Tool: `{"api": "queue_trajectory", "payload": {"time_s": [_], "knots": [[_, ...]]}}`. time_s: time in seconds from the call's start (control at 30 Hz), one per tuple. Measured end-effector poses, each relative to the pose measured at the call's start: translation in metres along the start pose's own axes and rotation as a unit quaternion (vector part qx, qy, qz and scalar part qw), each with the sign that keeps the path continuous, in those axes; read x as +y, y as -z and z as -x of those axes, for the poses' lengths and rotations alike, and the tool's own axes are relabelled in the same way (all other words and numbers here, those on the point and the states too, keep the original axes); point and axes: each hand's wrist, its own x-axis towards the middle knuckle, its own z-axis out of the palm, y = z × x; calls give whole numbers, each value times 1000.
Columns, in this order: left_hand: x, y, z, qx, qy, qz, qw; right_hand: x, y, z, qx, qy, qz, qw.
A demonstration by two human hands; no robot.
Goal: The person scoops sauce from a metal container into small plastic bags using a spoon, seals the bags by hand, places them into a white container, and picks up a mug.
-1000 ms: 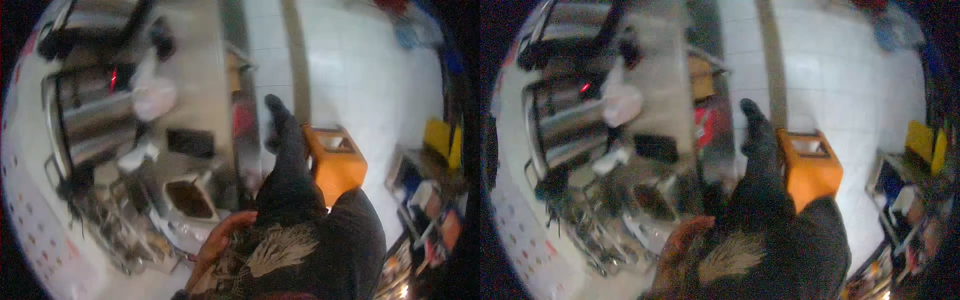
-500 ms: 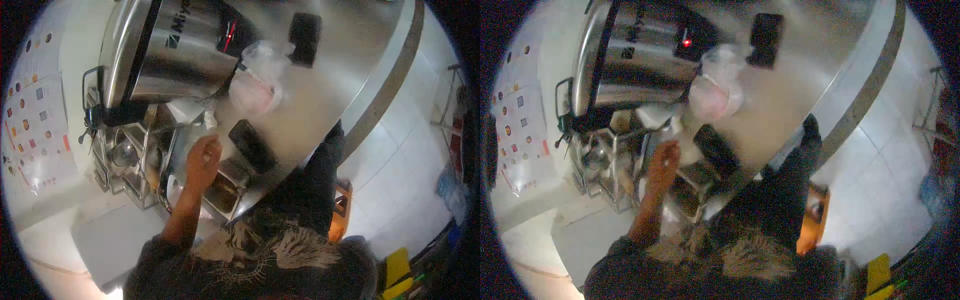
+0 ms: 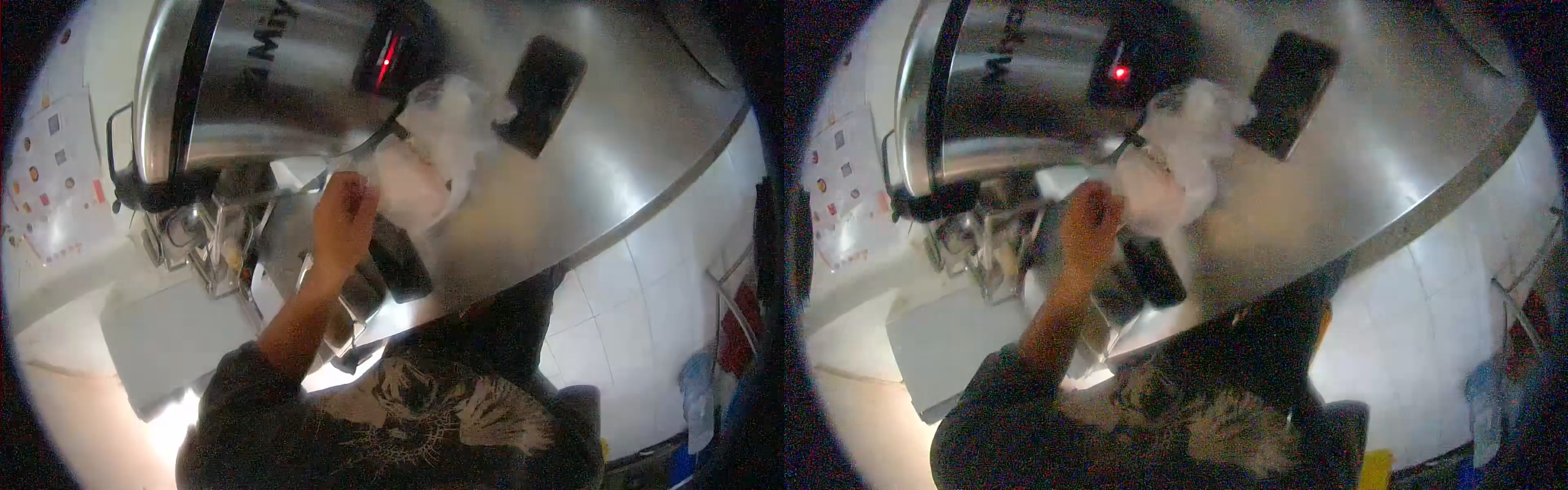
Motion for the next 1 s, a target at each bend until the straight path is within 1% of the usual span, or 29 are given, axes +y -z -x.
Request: {"api": "queue_trajectory", "payload": {"time_s": [0.1,0.17,0.2,0.3,0.4,0.43,0.47,0.57,0.63,0.73,0.83,0.93,1.0], "knots": [[-9,12,1,-61,35,2,998,-7,0,-12,3,6,5,1000],[-4,19,3,-15,-16,-41,999,-18,6,-21,7,24,3,1000],[-3,21,6,13,-40,-59,997,-15,4,-22,8,17,10,1000],[-11,27,12,21,14,126,992,-26,1,-39,14,33,20,999],[-8,37,17,51,38,144,987,-43,-5,-62,14,45,30,998],[-12,35,18,63,28,220,973,-47,-7,-70,14,49,33,998],[-17,35,18,57,18,240,969,-50,-9,-77,13,46,37,998],[-30,43,23,42,21,270,962,-55,-7,-92,12,46,50,998],[-36,57,30,44,48,252,965,-57,-5,-94,6,47,56,997],[-38,73,44,18,89,214,973,-59,0,-96,6,57,60,997],[-47,79,60,-29,115,319,940,-59,9,-94,7,76,69,995],[-52,91,84,-70,48,306,948,-58,18,-90,7,107,78,991],[-60,101,105,-31,-3,284,958,-59,27,-86,3,134,88,987]]}}
